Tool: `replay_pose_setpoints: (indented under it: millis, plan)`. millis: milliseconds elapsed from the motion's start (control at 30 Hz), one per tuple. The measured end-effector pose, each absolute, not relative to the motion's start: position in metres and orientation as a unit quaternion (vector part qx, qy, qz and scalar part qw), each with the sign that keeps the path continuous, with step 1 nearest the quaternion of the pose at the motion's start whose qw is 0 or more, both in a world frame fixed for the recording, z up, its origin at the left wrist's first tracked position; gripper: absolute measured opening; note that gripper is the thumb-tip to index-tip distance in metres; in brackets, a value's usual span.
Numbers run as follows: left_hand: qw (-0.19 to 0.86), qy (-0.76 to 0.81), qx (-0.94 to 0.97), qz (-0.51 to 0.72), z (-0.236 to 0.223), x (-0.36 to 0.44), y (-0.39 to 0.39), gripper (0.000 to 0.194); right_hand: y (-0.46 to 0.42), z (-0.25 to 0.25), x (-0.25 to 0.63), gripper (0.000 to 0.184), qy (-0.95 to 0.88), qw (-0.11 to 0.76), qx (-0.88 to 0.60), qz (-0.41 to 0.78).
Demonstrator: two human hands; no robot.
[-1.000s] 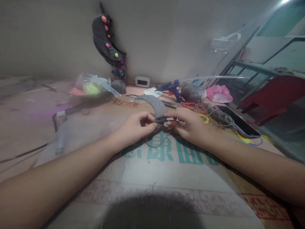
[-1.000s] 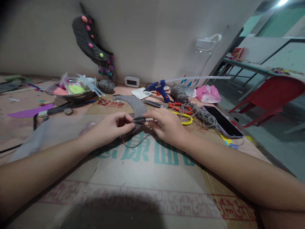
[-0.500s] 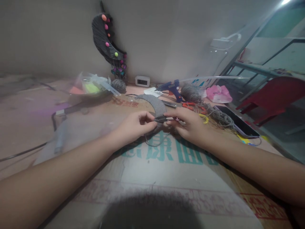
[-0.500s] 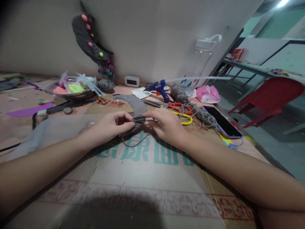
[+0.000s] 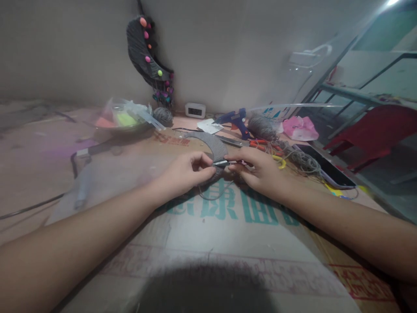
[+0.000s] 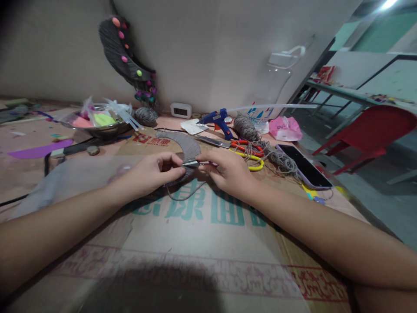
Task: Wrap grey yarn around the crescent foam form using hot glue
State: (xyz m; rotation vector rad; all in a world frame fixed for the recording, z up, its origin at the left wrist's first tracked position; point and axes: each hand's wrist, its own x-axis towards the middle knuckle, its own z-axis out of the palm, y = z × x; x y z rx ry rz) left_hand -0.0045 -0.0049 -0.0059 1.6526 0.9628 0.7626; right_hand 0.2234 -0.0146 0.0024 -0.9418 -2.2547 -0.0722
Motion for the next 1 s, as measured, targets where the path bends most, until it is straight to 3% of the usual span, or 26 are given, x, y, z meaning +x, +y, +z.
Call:
replay_pose_setpoints:
  millis: [567, 1000]
  plan:
    - [0.511, 0.405, 0.690, 0.314, -0.0052, -0.0053, -0.0050, 0.023, -0.0140, 0.0011, 0.2228, 0.018, -0.859, 0.343, -0.380, 0.002]
    - [0.485, 0.422, 0.700, 0.311, -0.0028, -0.0044, -0.0076, 0.022, -0.0153, 0.0023, 0.2234, 0.015, -0.874, 0.322, -0.360, -0.045]
